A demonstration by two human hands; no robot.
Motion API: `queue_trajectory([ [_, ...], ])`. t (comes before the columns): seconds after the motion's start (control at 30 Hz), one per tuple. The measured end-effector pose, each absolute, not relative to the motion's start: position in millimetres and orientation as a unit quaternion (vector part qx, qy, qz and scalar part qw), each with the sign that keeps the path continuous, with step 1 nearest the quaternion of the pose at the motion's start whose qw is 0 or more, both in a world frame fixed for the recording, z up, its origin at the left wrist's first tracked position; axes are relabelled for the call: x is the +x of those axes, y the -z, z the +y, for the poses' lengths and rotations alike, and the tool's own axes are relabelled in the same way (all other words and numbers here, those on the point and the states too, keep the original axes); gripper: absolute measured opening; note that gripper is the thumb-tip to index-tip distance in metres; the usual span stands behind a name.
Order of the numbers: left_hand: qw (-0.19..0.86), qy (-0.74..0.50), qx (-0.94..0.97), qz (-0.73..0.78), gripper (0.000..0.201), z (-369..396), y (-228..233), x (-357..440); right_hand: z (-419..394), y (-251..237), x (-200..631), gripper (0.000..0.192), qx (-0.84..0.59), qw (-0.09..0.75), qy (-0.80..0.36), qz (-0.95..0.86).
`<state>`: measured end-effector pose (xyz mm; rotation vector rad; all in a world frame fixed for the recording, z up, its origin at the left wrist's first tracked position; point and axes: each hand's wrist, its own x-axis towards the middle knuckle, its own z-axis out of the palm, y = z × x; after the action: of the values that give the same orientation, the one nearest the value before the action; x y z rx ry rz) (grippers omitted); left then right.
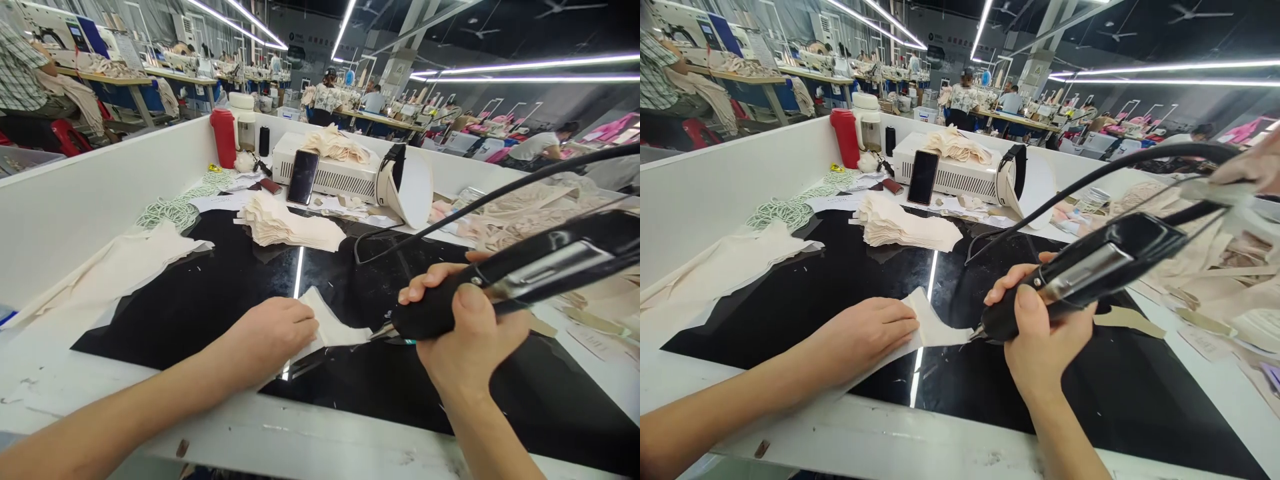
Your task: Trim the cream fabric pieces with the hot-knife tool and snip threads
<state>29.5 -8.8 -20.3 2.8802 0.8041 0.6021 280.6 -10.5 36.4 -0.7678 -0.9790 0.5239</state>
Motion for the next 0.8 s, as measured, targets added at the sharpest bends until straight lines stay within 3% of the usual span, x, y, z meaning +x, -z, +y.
queue_trajectory([
  [0.17,0.059,-0.170,0.945,0.272,0.026,-8.1,23.2,25.5,8.2,-30.0,284.7,0.040,-0.339,0.793,-0.228,-0.452],
  [0.43,0.210,-0.075,0.910,0.350,0.026,-19.3,-0.1,23.5,3.8,-20.8,261.9,0.045,-0.310,0.781,-0.261,-0.475],
  [0.53,0.200,-0.053,0.905,0.371,0.023,-11.0,-11.0,20.5,7.4,-17.4,253.3,0.039,-0.310,0.779,-0.267,-0.476],
  [0.67,0.168,-0.115,0.916,0.345,0.010,10.6,-12.3,22.0,14.8,-15.3,243.7,0.032,-0.319,0.778,-0.270,-0.468],
  [0.8,0.215,-0.157,0.923,0.277,0.033,32.9,-1.9,29.8,18.0,-16.8,235.8,0.030,-0.322,0.778,-0.269,-0.468],
])
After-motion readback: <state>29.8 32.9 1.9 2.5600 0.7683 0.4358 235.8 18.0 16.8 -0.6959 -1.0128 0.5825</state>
